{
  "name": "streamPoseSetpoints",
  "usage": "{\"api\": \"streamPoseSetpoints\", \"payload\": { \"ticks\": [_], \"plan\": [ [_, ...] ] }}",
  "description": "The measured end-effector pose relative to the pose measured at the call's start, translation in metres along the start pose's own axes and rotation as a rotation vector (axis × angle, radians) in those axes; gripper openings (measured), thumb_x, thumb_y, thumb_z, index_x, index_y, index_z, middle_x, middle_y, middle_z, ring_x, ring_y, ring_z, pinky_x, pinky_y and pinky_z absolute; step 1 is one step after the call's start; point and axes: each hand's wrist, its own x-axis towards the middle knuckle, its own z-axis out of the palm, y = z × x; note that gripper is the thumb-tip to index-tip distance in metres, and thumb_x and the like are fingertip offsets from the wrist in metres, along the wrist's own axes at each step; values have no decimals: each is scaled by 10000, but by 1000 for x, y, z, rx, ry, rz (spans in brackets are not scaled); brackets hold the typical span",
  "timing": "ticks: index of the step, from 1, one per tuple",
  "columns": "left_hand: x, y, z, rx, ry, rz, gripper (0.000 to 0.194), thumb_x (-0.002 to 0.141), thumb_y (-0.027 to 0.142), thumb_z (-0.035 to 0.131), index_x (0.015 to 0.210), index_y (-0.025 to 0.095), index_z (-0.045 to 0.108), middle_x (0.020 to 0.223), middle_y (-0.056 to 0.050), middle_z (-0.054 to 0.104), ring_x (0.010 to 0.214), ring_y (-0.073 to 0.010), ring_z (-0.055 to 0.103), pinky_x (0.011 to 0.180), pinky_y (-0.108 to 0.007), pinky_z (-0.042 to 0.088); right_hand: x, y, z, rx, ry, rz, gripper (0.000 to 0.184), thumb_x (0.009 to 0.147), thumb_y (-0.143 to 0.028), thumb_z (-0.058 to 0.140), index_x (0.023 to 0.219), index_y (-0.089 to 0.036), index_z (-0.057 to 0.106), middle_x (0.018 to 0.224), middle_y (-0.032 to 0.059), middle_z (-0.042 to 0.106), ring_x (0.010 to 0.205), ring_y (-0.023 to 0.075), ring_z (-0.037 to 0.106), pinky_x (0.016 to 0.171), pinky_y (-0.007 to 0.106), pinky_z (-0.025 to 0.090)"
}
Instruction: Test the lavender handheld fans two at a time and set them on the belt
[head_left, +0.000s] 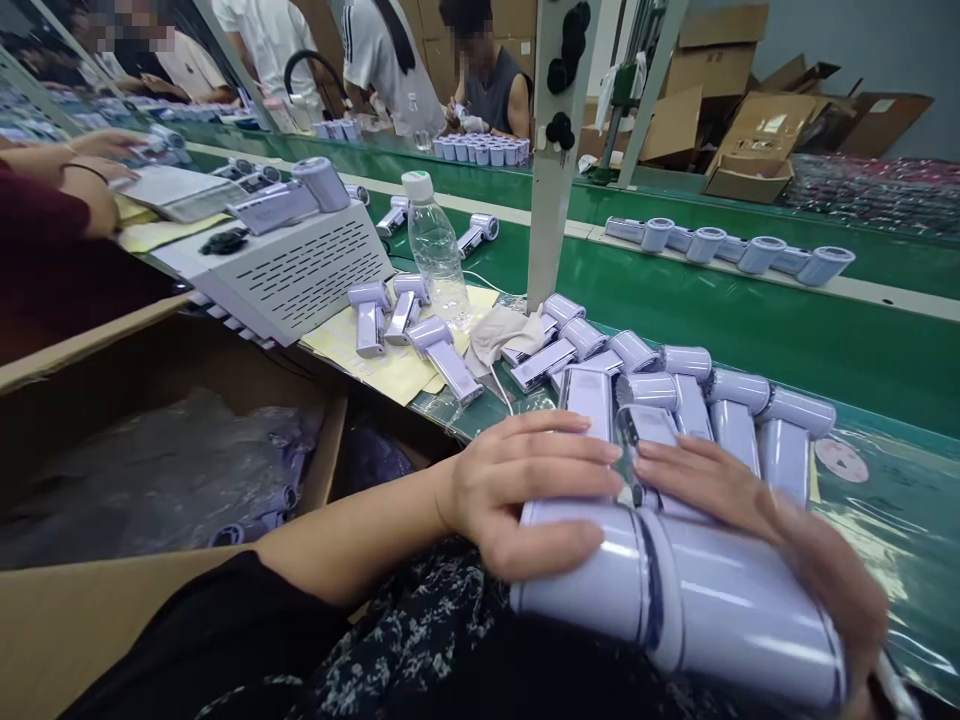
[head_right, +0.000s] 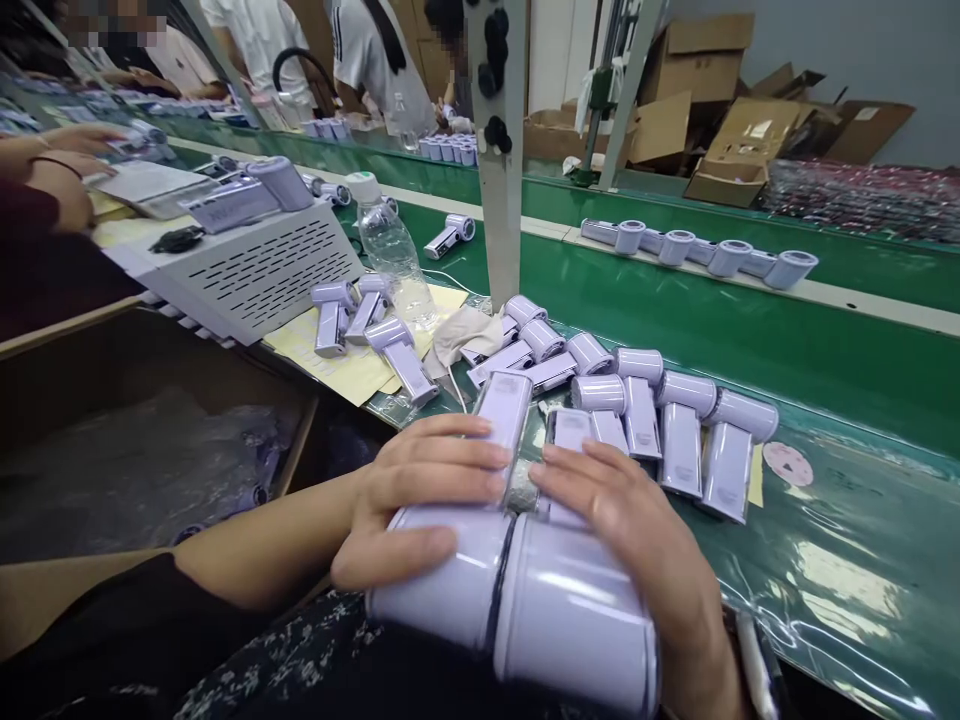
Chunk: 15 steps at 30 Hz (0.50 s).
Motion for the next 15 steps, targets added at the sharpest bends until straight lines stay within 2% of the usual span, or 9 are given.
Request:
{"api": "streamPoseSetpoints", "payload": {
  "ticks": [1,3,5,6,7,9,10,12,15],
  "plan": [
    [1,-2,2,-26,-2,-55,177,911,242,673,1076,283,623,1219,-70,756,1202,-230,713,993,-389,621,2,2,0,48,33,22,582,1068,-438,493,1632,-467,349,1396,-9,715,1267,294,697,1140,522,534],
    [1,-4,7,-95,42,-233,566,875,327,774,1375,277,513,1372,-137,664,1286,-273,653,1000,-406,602,7,4,3,124,150,170,878,931,-486,732,1673,-420,267,1557,35,585,1381,369,601,1116,559,548],
    [3,-3,13,-202,89,-518,878,773,434,883,1490,308,393,1448,-146,590,1322,-315,606,1023,-442,568,13,5,7,256,215,423,1020,790,-500,885,1648,-393,343,1652,65,464,1438,428,526,1102,583,548],
    [5,-2,16,-276,87,-689,890,751,473,896,1474,320,399,1433,-132,589,1274,-314,624,996,-439,566,17,6,10,374,218,539,1004,762,-514,905,1618,-374,400,1643,85,473,1417,438,544,1075,583,565],
    [7,0,17,-356,79,-866,821,765,507,878,1427,314,433,1380,-115,610,1174,-287,659,934,-409,572,20,7,14,506,210,622,969,766,-524,901,1596,-353,429,1598,106,526,1368,430,594,1035,570,592],
    [11,0,20,-506,82,-1176,663,816,574,809,1308,271,484,1192,-76,655,923,-207,668,758,-323,545,25,12,22,720,207,698,886,795,-529,880,1549,-323,464,1469,121,646,1242,389,693,949,515,642],
    [13,-1,22,-558,99,-1276,640,820,613,786,1262,256,492,1086,-50,655,830,-178,638,694,-294,508,28,15,26,777,223,703,848,801,-534,876,1520,-309,487,1424,121,678,1200,373,718,914,489,657],
    [15,-4,25,-643,175,-1390,643,801,669,768,1197,240,499,934,-3,620,741,-147,580,652,-273,456,31,21,33,828,249,672,781,808,-547,867,1464,-282,536,1356,122,720,1125,353,753,833,447,678],
    [16,-9,31,-776,304,-1470,600,784,650,776,1116,220,521,865,21,586,718,-132,551,668,-269,443,31,29,40,822,245,606,679,844,-558,830,1406,-263,587,1297,130,749,1013,334,786,715,413,682]
  ]
}}
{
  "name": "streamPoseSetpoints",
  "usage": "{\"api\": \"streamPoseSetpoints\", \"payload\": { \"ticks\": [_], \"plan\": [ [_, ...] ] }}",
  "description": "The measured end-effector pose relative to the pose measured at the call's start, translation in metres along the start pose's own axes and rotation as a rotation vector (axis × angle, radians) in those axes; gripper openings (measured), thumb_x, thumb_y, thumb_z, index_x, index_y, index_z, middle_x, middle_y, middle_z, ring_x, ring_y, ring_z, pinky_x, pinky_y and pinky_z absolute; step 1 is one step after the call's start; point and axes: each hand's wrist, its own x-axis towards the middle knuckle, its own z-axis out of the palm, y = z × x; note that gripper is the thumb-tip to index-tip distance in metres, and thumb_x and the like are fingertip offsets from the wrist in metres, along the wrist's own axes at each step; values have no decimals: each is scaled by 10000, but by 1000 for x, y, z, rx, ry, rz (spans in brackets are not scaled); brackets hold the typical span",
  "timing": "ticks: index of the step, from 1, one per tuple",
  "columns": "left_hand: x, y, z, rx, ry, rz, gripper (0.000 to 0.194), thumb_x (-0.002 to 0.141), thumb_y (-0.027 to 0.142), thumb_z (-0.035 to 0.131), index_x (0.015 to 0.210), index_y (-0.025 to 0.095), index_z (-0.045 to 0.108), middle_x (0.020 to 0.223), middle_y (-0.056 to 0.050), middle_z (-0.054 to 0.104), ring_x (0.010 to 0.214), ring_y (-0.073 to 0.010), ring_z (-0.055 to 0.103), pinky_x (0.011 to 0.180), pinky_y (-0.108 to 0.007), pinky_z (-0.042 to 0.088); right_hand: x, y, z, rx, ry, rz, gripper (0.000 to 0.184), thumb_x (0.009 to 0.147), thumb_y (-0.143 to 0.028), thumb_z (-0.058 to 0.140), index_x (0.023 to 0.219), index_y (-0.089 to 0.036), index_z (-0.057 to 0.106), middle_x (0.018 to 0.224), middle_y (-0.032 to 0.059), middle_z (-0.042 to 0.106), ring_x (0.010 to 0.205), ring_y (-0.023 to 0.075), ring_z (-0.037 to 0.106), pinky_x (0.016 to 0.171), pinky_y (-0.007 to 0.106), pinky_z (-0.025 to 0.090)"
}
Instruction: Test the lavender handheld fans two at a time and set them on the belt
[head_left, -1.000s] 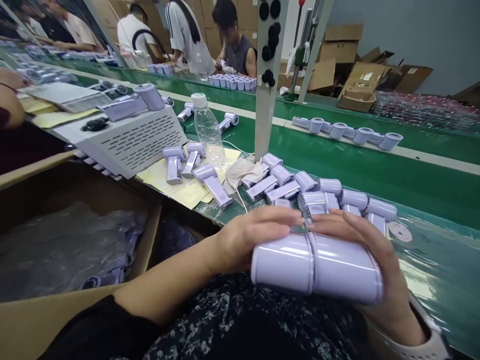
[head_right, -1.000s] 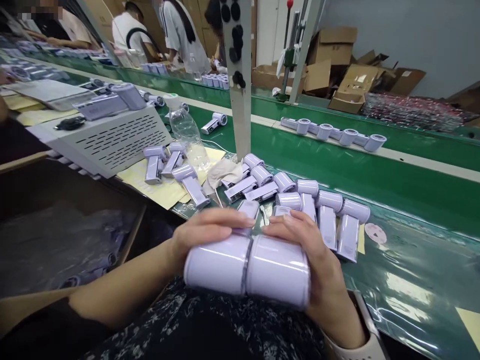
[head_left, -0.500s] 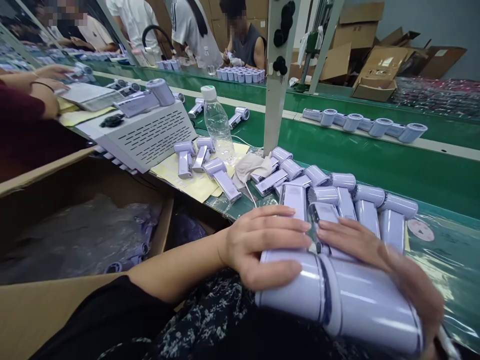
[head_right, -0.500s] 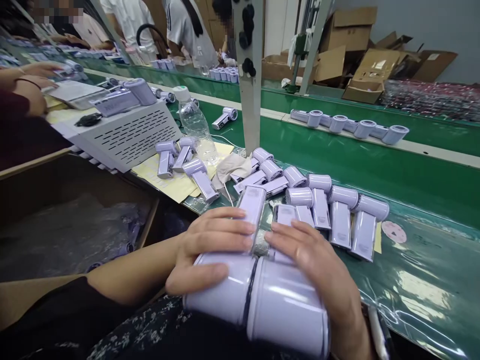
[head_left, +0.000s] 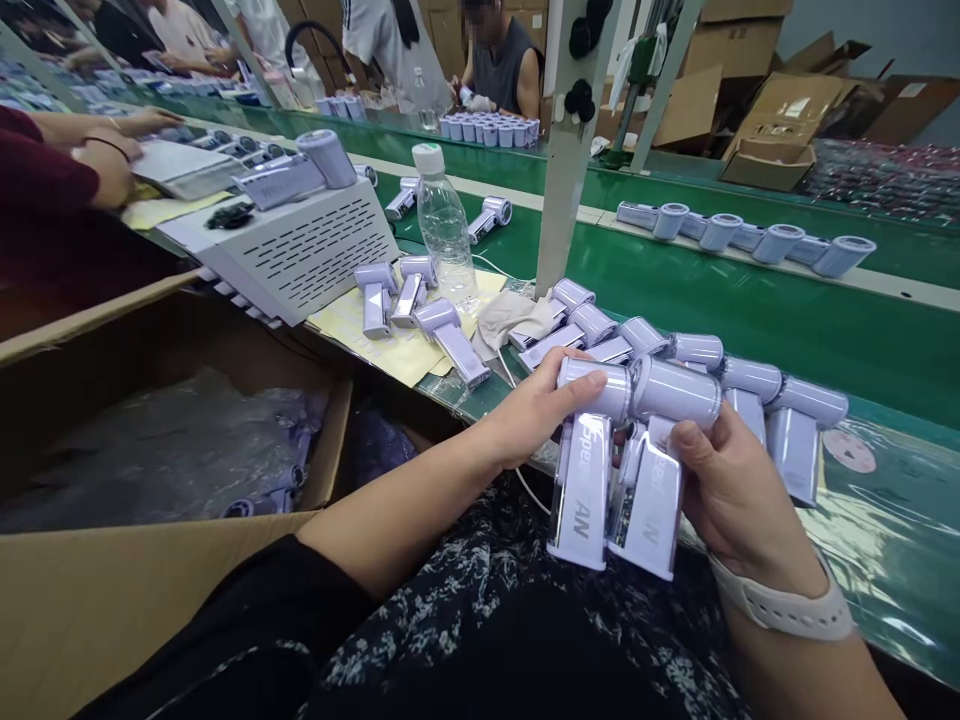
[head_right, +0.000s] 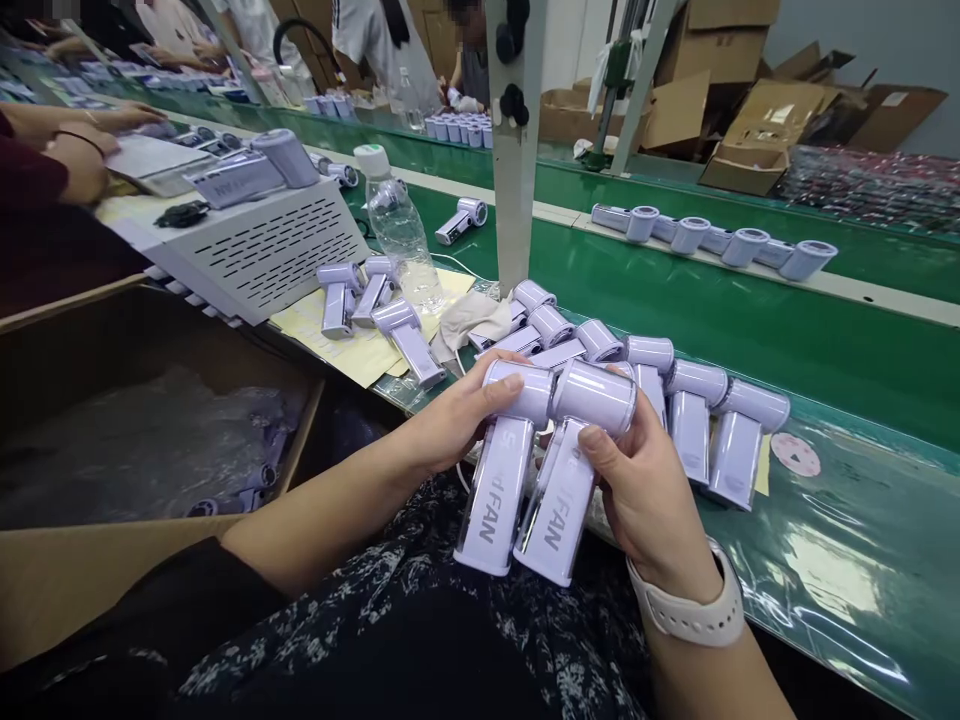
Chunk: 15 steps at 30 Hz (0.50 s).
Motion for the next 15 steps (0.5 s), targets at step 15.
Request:
{"api": "streamPoseSetpoints", "payload": {
  "ticks": [15],
  "plan": [
    [-3,-4,11,190,190,530,551,876,644,705,1206,241,525,1121,-60,615,985,-217,611,902,-370,521,-13,10,28,15,-168,17,911,893,-699,690,1609,-257,340,1524,174,589,1285,346,672,1011,538,603]
  ]
}}
